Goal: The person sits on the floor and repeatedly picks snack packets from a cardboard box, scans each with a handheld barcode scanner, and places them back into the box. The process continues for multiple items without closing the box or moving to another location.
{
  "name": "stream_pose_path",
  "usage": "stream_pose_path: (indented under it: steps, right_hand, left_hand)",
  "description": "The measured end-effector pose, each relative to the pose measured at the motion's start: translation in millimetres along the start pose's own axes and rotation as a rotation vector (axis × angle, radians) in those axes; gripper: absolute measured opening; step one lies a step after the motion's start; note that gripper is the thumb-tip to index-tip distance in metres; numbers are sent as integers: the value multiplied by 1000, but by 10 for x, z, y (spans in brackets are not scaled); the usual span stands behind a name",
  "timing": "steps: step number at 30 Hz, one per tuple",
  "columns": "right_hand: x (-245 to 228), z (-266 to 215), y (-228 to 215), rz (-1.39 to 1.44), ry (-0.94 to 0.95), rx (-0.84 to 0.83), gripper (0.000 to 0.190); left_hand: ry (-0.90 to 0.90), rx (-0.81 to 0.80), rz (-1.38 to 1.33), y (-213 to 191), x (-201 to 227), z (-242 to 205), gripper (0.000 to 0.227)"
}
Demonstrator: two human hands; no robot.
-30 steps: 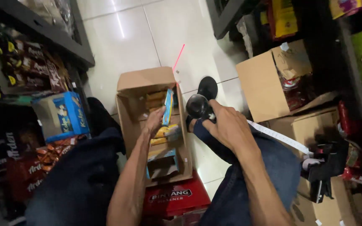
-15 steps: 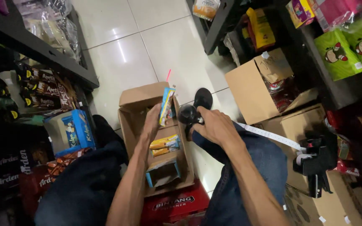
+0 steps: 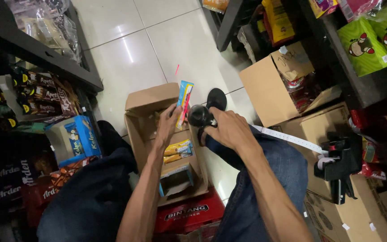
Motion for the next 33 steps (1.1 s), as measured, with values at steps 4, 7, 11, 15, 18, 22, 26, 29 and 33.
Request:
stream_pose_path:
  steps: [4,7,11,15,18,22,26,29,33]
  right_hand:
    - [-73,-60,-41,-5,7,-18,52]
    - [-27,-22,-40,-15,1,37,55]
    - [-110,-51,-109,-14,23,24,56]
    - [-197,-21,-135,-28,32,-12,55]
    - [-223,56,-135,-36,41,-12,53]
    - [-240,143,-73,-58,70,-47,48]
    - [-291,195,-52,-41,103,-35,40]
    - [-320,199,-62,-36,88,-39,42]
    - [-304,160,-38,-45,79,-27,38]
  left_hand:
    - [-17,-17,-73,35,77,-33,41]
    - [24,-5,263,-135,19,-73,45]
    - [165,109,827,-477,-546,8,38]
    - [408,70,1493,-483,-891,76,39]
    - [558,14,1656,-453,-1318,338,26]
    - [790,53,1559,-459,-1706,637,37]
    - [721,-83,1664,-567,-2580,978,42]
    - [637,-105,1702,-571,-2372,870,49]
    - [1064,388,1471,-531,-2327,218,26]
Point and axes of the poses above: each hand's wrist, its own z-axis towards the middle knuckle, its own y-axis out of the palm, x = y × z, the point moved 6 cm from there along z, towards the middle knuckle, and after that the axes turned 13 degrees about x, right-handed, at the moved point
